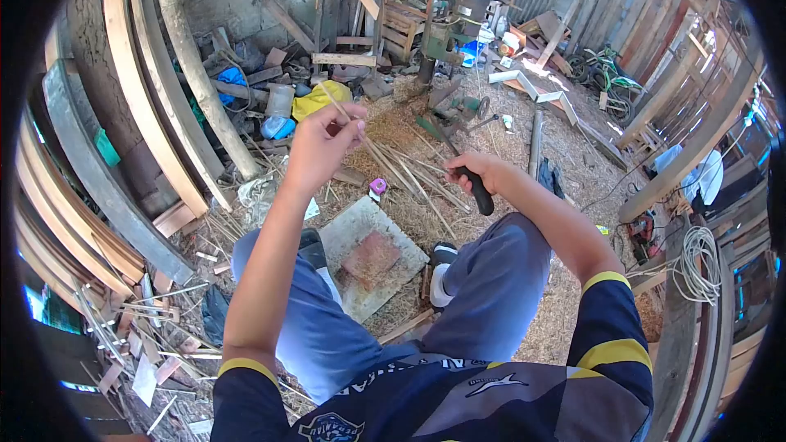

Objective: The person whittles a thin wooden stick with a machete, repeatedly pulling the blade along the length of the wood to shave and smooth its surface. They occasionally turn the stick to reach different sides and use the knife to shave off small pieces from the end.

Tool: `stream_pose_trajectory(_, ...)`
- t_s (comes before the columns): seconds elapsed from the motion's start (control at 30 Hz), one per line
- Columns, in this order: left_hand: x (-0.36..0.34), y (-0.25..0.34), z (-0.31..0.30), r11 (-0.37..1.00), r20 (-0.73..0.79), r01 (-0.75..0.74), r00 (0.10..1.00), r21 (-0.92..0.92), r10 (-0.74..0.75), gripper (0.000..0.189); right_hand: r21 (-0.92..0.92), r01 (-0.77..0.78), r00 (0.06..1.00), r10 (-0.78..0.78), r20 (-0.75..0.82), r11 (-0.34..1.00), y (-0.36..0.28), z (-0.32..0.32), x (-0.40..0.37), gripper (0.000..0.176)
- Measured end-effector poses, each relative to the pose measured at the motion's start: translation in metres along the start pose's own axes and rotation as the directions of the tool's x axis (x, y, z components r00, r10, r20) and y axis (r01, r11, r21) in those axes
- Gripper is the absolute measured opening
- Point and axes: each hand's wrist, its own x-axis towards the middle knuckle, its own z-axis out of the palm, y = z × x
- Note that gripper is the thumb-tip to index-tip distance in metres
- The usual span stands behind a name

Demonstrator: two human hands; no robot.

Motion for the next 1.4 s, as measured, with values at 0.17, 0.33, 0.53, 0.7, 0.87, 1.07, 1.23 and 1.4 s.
stream_pose_trajectory(0.17,-0.006,-0.089,0.016,0.958,0.132,0.141,0.975,0.251,-0.178,0.009,-0.087,0.02,1.0,-0.022,-0.017,0.996,0.01,-0.009,-0.007,0.02)
stream_pose_trajectory(0.33,-0.03,-0.16,0.042,0.885,0.175,0.13,0.957,0.448,-0.229,0.014,-0.069,-0.015,1.0,0.013,-0.026,0.998,0.018,-0.018,-0.008,0.019)
stream_pose_trajectory(0.53,-0.058,-0.193,0.068,0.826,0.16,0.166,0.943,0.538,-0.293,0.016,-0.058,0.018,0.998,-0.022,-0.066,0.998,0.015,-0.019,-0.026,0.018)
stream_pose_trajectory(0.7,-0.067,-0.195,0.073,0.801,0.151,0.215,0.923,0.559,-0.354,0.015,-0.113,0.072,0.997,-0.074,-0.014,0.991,0.02,-0.018,-0.028,0.017)
stream_pose_trajectory(0.87,-0.064,-0.202,0.073,0.791,0.111,0.258,0.919,0.554,-0.377,0.015,-0.164,0.069,0.996,-0.078,-0.048,0.984,0.019,-0.017,-0.045,0.02)
stream_pose_trajectory(1.07,-0.077,-0.189,0.065,0.792,0.002,0.272,0.945,0.546,-0.326,0.024,-0.321,0.08,0.995,-0.093,-0.026,0.944,0.037,-0.035,-0.06,0.026)
stream_pose_trajectory(1.23,-0.084,-0.17,0.055,0.874,-0.052,0.263,0.963,0.408,-0.266,0.025,-0.523,0.052,0.995,-0.087,-0.043,0.851,0.054,-0.037,-0.086,0.029)
stream_pose_trajectory(1.4,-0.099,-0.169,0.04,0.891,-0.062,0.24,0.97,0.385,-0.234,0.021,-0.611,0.095,0.993,-0.117,0.005,0.786,0.071,-0.023,-0.103,0.038)
